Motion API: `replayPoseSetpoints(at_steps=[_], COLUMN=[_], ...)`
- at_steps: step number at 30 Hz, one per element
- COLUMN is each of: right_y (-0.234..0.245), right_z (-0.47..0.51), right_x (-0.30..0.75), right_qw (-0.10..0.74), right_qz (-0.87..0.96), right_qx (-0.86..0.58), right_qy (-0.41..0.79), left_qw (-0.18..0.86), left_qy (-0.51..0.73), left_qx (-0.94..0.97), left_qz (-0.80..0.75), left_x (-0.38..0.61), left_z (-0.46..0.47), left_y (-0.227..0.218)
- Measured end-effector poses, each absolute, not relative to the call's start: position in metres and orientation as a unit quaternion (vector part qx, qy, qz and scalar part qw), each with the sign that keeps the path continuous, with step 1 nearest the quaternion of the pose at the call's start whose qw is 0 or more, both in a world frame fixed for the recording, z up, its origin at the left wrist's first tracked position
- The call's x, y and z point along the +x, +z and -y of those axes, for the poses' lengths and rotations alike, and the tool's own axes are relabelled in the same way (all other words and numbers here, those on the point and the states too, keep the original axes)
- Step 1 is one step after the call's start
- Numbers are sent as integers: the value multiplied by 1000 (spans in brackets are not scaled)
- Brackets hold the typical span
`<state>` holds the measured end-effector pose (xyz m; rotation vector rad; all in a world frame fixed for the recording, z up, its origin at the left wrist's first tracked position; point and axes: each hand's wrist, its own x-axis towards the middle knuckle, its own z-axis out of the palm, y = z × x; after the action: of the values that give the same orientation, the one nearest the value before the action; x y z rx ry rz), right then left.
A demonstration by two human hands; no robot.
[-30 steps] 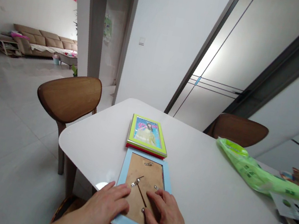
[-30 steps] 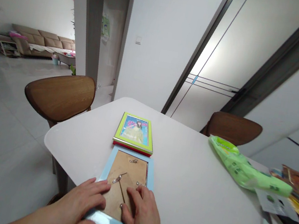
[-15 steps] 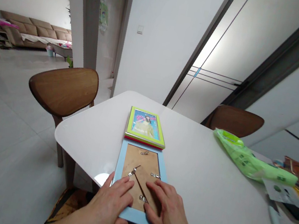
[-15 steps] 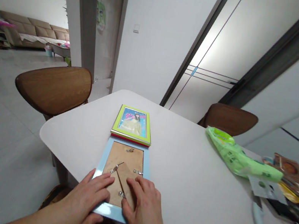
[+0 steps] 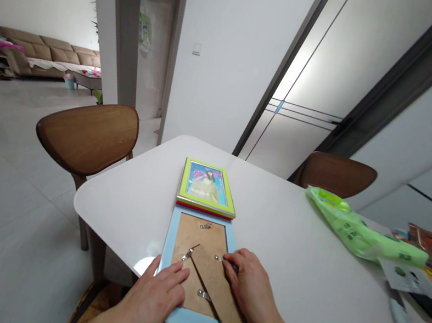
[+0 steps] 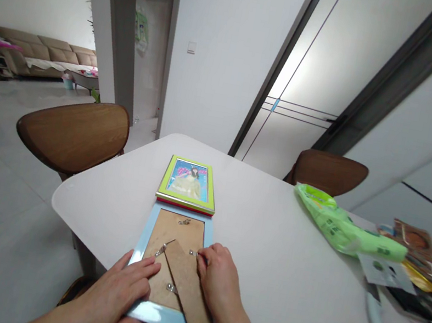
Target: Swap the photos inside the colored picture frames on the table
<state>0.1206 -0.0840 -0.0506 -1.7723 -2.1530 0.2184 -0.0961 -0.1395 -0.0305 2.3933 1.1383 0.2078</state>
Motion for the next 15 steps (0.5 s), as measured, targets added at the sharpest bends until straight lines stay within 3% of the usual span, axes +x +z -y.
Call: replayPoseSetpoints(at_steps=[5,15], right_y=[-52,-57], right_z=[80,90], right_x=[122,134], right_qw=[171,256], right_qz=[775,730], right_qx=[-602,-618], right_qy=[85,142], left_qw=[257,216], left_qy=[83,150], left_qx=[858,847], left_qz=[-438,-462], left_x=[-96,-68], left_z=[142,143], left_y=[-31,-24])
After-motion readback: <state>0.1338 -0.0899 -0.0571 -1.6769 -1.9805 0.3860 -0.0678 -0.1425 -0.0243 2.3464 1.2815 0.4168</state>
